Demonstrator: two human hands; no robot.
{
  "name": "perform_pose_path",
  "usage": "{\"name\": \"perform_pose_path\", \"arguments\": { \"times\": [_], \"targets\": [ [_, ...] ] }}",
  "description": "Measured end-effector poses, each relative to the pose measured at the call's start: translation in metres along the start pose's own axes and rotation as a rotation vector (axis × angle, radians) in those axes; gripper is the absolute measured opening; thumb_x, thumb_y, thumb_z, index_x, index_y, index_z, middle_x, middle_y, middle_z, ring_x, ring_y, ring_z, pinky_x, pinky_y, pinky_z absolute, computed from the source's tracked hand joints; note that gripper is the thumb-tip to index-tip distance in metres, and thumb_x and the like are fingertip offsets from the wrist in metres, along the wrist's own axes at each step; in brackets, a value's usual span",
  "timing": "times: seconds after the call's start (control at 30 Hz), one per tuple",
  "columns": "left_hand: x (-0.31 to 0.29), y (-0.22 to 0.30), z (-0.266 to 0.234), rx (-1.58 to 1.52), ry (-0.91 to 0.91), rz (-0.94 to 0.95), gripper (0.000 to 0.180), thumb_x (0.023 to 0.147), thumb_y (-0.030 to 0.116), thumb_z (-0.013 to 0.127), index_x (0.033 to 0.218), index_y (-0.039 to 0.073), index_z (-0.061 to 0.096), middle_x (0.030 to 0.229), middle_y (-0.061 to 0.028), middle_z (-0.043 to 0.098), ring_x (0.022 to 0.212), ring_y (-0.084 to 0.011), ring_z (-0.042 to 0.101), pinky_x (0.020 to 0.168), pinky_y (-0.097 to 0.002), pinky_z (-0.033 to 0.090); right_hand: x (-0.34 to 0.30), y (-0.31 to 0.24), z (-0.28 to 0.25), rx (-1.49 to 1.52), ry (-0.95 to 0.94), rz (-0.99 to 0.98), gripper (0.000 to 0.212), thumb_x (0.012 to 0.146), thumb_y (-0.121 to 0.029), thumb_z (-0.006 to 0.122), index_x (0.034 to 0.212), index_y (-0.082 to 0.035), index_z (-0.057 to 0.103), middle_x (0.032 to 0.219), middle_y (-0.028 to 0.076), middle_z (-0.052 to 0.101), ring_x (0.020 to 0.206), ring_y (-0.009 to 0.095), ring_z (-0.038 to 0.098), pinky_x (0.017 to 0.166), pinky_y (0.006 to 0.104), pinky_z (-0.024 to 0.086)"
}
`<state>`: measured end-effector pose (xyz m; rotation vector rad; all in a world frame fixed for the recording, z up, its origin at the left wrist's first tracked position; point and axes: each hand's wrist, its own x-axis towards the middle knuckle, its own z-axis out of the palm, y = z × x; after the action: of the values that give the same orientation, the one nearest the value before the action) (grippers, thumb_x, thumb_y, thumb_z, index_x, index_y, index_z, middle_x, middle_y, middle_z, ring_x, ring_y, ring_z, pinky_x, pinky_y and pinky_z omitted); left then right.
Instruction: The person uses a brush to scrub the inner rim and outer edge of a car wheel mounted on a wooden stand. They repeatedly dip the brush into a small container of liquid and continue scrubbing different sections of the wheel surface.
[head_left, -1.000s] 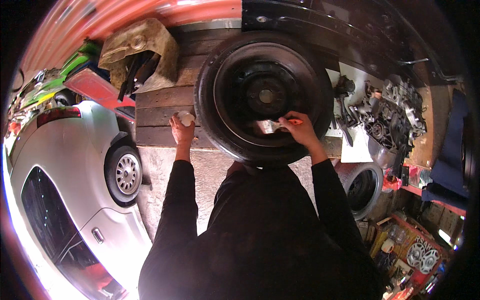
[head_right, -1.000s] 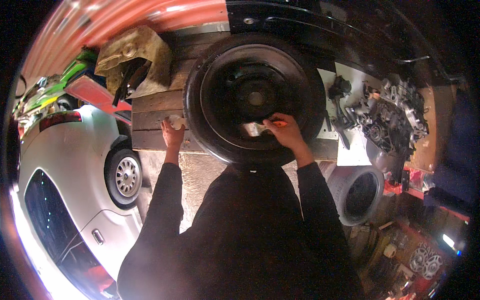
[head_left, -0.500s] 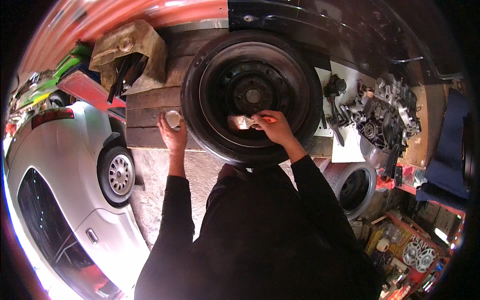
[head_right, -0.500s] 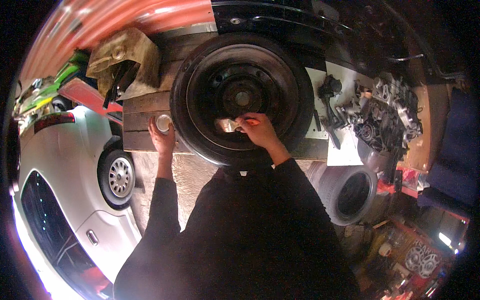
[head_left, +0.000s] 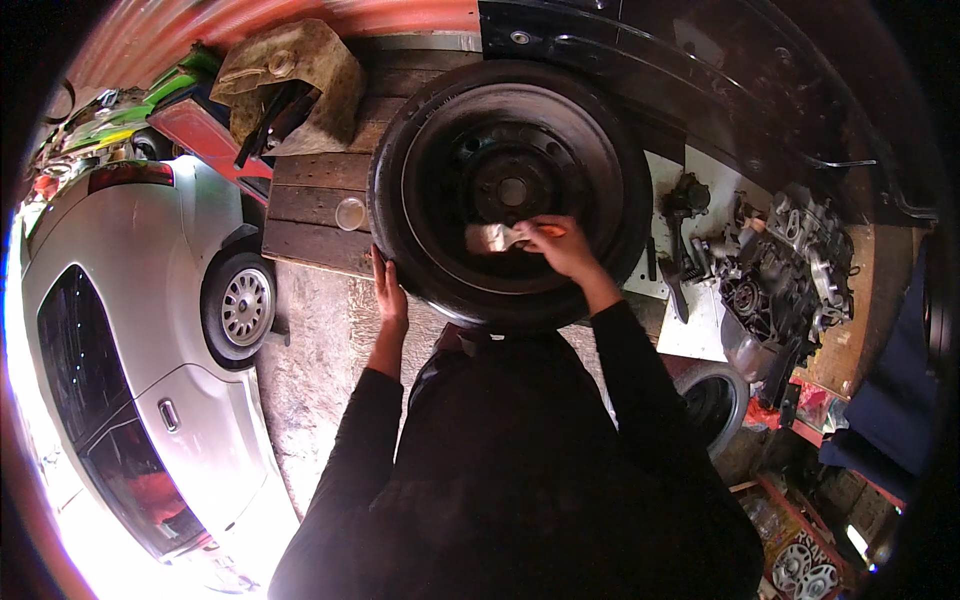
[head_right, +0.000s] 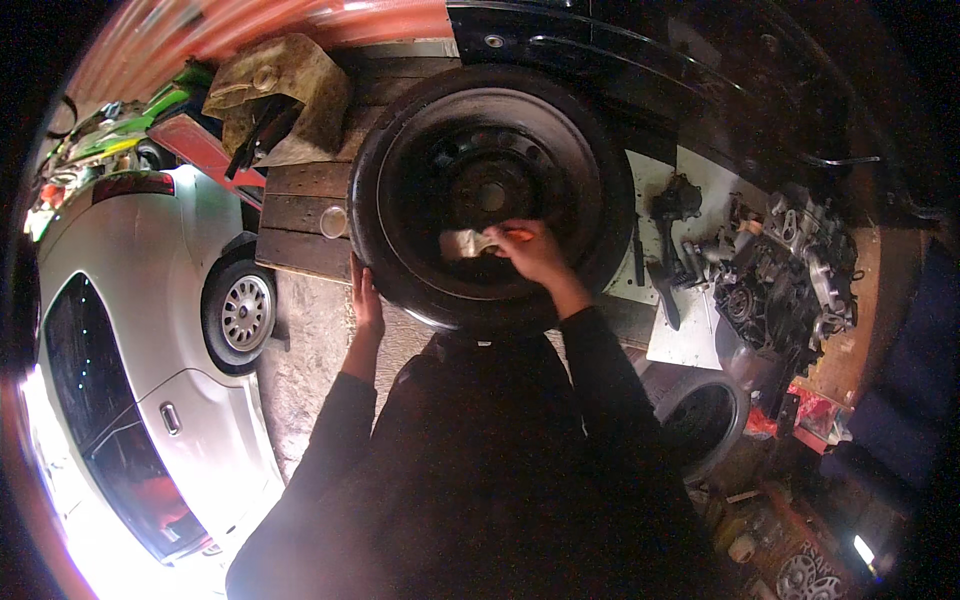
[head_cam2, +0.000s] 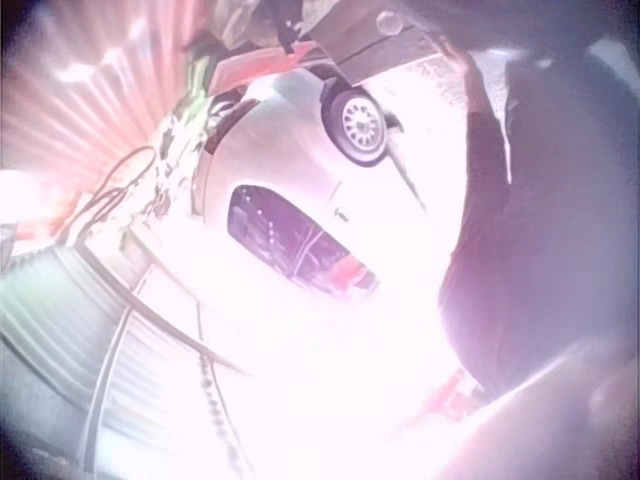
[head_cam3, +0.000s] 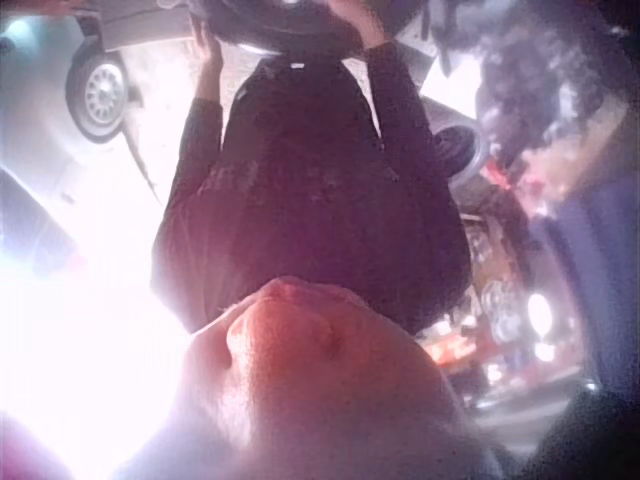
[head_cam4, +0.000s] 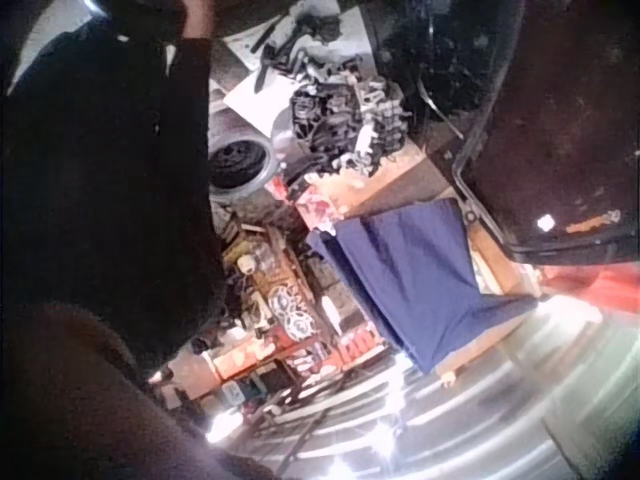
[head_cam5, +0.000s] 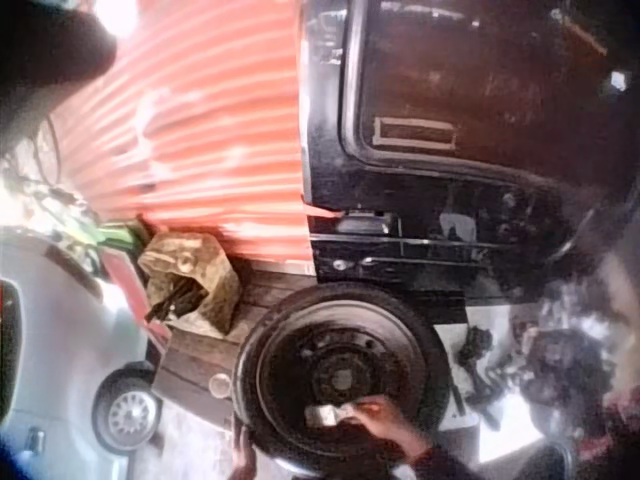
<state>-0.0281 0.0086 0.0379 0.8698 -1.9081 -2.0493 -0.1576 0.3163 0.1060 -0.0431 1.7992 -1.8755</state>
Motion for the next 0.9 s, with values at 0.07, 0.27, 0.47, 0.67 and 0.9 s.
{"name": "perform_pose_path", "arguments": {
  "times": [0.07, 0.27, 0.47, 0.67, 0.9],
  "targets": [
    [0.002, 0.007, -0.011, -0.081, -0.102, -0.066, 0.068, 0.107, 0.037, 0.048, 0.165, 0.019, 0.016, 0.17, -0.0064, 0.018, 0.155, -0.0286, 0.02, 0.123, -0.0478, 0.019, -0.004, 0.005, 0.002, -0.089, -0.143, 0.139, 0.025, 0.098, -0.023, 0.071, 0.106, 0.0, 0.075, 0.103, 0.01, 0.076, 0.092, 0.016, 0.071, 0.081, 0.0299, 0.06],
    [-0.012, -0.007, -0.027, -0.239, -0.016, -0.171, 0.067, 0.107, 0.045, 0.043, 0.164, 0.02, 0.019, 0.169, -0.0043, 0.022, 0.155, -0.0254, 0.022, 0.123, -0.0486, 0.019, -0.011, -0.011, -0.071, -0.313, -0.244, 0.08, 0.023, 0.098, -0.023, 0.069, 0.105, -0.002, 0.077, 0.095, 0.007, 0.077, 0.085, 0.014, 0.072, 0.076, 0.0278, 0.057],
    [-0.093, -0.008, 0.006, -0.139, -0.015, -0.219, 0.066, 0.108, 0.039, 0.046, 0.165, 0.021, 0.016, 0.169, -0.0069, 0.024, 0.152, -0.0284, 0.028, 0.119, -0.0475, 0.03, -0.013, 0.001, -0.044, 0.001, -0.088, -0.024, 0.023, 0.098, -0.023, 0.07, 0.102, -0.001, 0.076, 0.096, 0.007, 0.076, 0.087, 0.014, 0.072, 0.075, 0.0274, 0.059],
    [-0.101, -0.008, 0.008, -0.175, -0.013, -0.228, 0.066, 0.109, 0.03, 0.048, 0.165, 0.023, 0.014, 0.167, -0.0083, 0.028, 0.147, -0.0285, 0.037, 0.115, -0.0473, 0.038, -0.016, -0.003, -0.03, -0.133, -0.294, 0.049, 0.021, 0.098, -0.019, 0.07, 0.101, 0.002, 0.074, 0.094, 0.008, 0.076, 0.086, 0.012, 0.071, 0.075, 0.026, 0.057],
    [-0.101, -0.002, 0.003, -0.132, -0.017, -0.277, 0.068, 0.109, 0.032, 0.049, 0.165, 0.023, 0.012, 0.169, -0.0103, 0.021, 0.149, -0.0297, 0.034, 0.116, -0.0477, 0.038, 0.005, -0.044, -0.096, -0.295, -0.316, 0.171, 0.022, 0.098, -0.02, 0.069, 0.108, -0.001, 0.075, 0.102, 0.008, 0.076, 0.092, 0.016, 0.071, 0.076, 0.029, 0.061]
  ]
}}
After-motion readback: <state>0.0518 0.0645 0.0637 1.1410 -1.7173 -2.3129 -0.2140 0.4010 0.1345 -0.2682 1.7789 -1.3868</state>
